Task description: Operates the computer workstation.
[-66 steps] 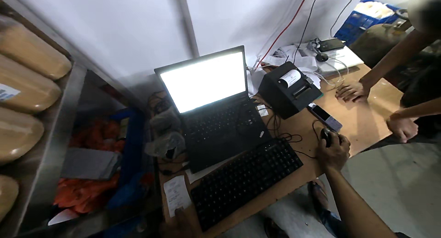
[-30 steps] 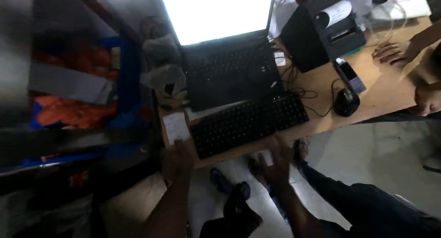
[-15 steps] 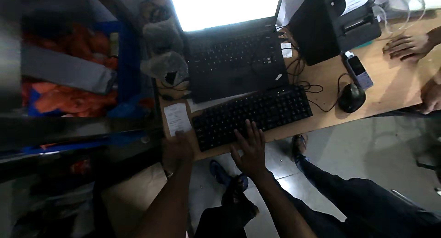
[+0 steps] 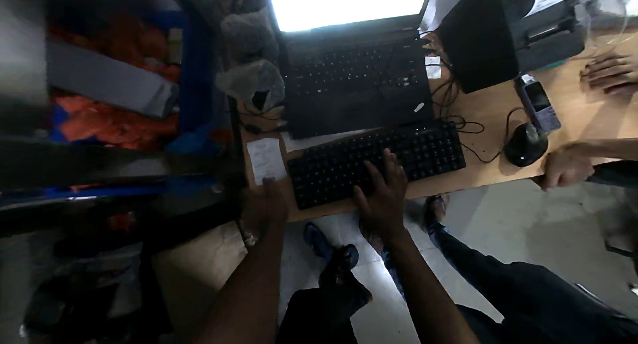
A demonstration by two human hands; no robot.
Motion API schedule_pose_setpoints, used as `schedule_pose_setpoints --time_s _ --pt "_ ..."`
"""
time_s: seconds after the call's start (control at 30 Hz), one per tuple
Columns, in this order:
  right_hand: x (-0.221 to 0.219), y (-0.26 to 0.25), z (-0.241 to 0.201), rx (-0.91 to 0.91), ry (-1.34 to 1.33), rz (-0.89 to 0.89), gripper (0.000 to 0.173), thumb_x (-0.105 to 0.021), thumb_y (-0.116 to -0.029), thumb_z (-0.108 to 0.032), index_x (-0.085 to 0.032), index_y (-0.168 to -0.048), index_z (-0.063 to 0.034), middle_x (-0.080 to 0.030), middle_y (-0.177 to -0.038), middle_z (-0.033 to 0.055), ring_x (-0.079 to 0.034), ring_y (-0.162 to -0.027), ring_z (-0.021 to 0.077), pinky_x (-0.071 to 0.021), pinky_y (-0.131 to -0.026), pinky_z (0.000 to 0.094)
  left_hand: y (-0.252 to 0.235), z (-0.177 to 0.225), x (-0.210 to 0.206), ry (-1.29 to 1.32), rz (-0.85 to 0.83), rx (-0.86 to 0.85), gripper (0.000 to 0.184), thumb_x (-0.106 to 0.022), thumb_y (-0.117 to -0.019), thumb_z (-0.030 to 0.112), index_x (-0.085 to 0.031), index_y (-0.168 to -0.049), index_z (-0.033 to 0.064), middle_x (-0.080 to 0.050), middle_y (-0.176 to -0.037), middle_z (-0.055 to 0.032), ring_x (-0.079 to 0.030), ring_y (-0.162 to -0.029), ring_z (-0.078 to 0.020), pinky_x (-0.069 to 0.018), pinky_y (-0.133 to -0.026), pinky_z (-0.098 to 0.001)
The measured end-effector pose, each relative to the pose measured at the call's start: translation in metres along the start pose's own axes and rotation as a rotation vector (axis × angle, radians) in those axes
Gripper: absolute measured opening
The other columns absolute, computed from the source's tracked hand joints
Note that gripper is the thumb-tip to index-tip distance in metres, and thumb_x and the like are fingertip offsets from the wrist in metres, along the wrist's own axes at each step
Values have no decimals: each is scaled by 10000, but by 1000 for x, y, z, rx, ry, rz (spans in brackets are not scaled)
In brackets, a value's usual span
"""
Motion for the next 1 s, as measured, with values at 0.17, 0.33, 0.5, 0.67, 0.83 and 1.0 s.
schedule_pose_setpoints --time_s 0.17,0.33,0.5,0.67,0.83,1.0 --pt "-22 19 -25 97 -80 -70 570 -518 -961 -547 -659 -1347 -153 -426 -1594 180 -350 -1510 354 -290 -1198 595 -3 0 -2 -53 18 31 708 -380 -1054 605 -525 -1437 27 -677 -1253 -250 -664 -1163 -416 -517 -941 -629" --pt "-31 15 -39 131 -117 -75 559 -535 -966 -520 -647 -1374 -156 -426 -1598 174 -331 -1524 339 -263 -1220 578 -5 -2 -5 -74 31 31 709 -377 -1053 603 -510 -1449 30 -670 -1269 -245 -670 -1149 -416 -526 -915 -633" --pt "-29 7 -43 142 -75 -66 554 -511 -974 -513 -661 -1354 -139 -441 -1581 198 -353 -1509 358 -266 -1211 589 -5 -3 -3 -30 5 33 705 -392 -1044 609 -486 -1468 54 -664 -1275 -247 -655 -1173 -425 -521 -930 -644" --pt "-27 9 -39 105 -66 -96 552 -519 -970 -524 -666 -1347 -148 -435 -1584 195 -345 -1511 366 -270 -1207 596 -4 -2 -4 -24 33 29 691 -407 -1044 602 -514 -1442 47 -670 -1267 -244 -658 -1163 -425 -510 -929 -648" --pt "-25 14 -32 63 -62 -36 547 -512 -975 -527 -682 -1278 -105 -452 -1564 212 -369 -1496 365 -275 -1200 596 -5 -5 -7 -35 53 28 697 -380 -1046 609 -523 -1430 46 -683 -1230 -243 -672 -1127 -425 -521 -890 -642" --pt "-31 12 -37 98 -55 -77 543 -529 -966 -523 -652 -1368 -179 -414 -1602 178 -315 -1528 352 -257 -1215 593 -5 -1 -6 -48 35 38 695 -383 -1054 595 -505 -1442 31 -665 -1271 -252 -665 -1152 -429 -519 -914 -648"
Point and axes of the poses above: each hand's wrist, its own y-axis away from the middle knuckle, its own x-axis out of the back of the hand, z = x × y, the point moved 3 cm from there along -y, towards the middle knuckle
